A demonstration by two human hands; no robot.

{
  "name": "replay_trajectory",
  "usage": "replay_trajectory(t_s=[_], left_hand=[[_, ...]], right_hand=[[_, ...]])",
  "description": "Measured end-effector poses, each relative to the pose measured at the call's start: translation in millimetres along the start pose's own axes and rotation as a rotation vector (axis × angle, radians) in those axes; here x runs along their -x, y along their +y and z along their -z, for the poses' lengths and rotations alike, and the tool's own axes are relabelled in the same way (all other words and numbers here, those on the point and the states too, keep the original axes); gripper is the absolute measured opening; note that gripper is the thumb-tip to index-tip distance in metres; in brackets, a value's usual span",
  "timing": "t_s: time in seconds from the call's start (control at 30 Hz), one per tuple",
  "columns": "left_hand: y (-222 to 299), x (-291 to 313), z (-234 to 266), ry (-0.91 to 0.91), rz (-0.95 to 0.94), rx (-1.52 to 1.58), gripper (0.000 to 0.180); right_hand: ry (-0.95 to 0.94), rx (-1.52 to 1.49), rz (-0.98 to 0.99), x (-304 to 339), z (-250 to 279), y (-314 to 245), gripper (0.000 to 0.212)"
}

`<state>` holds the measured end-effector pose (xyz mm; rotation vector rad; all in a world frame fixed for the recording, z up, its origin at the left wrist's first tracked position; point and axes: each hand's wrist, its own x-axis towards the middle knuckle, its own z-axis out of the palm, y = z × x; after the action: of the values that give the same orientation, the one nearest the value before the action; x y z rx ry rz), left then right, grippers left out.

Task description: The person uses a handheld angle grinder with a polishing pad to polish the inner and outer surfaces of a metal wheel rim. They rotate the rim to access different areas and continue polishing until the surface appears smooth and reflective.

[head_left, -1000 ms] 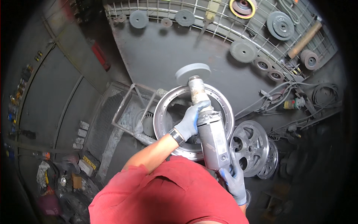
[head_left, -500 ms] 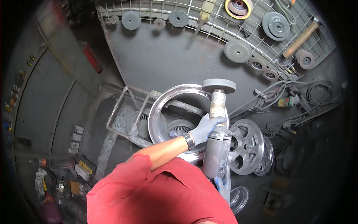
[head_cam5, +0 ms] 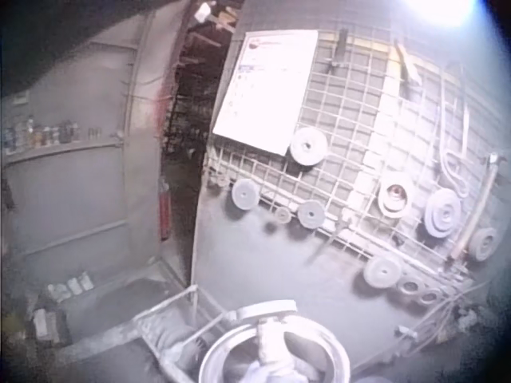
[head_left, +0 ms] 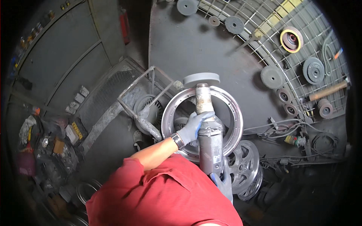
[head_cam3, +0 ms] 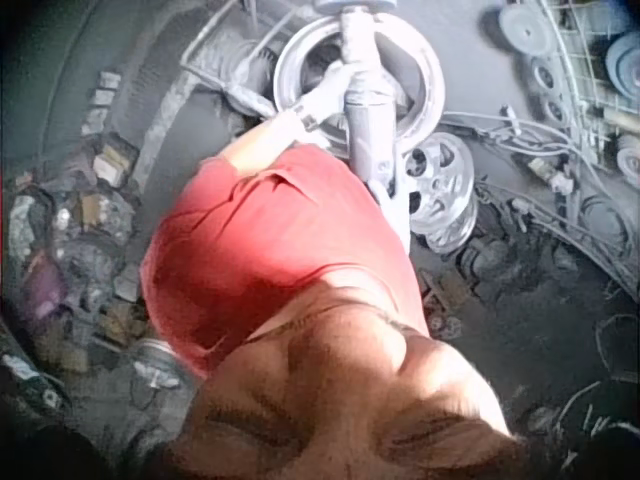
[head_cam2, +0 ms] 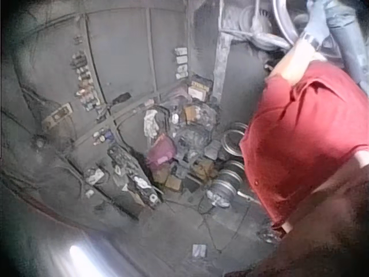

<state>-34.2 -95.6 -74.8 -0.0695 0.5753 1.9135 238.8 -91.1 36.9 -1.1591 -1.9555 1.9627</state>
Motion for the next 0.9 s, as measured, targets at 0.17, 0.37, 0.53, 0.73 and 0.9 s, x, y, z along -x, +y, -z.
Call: replay_trajectory(t_s=[0.17, 0.37, 0.53, 0.73, 0.9], left_hand=[[-10, 17, 33, 0.067, -0.040, 0.154, 0.030], [-12, 15, 40, 0.088, -0.046, 0.091, 0.035], [-17, -5, 10, -0.011, -0.031, -0.047, 0.029], [-46, -31, -27, -0.101, 0.066, -0.304, 0.034], [-78, -37, -45, -0.224, 0.149, -0.445, 0.044]], right_hand=[[-0.108, 0.263, 0.012, -9, 14, -15, 0.088], [-0.148, 0.191, 0.101, -23, 33, 23, 0.087], [-0.019, -0.050, 0.144, -17, 20, 48, 0.084], [0.155, -0.393, 0.072, -2, 2, 81, 0.084], [0.295, -0.544, 0.086, 14, -27, 90, 0.084]])
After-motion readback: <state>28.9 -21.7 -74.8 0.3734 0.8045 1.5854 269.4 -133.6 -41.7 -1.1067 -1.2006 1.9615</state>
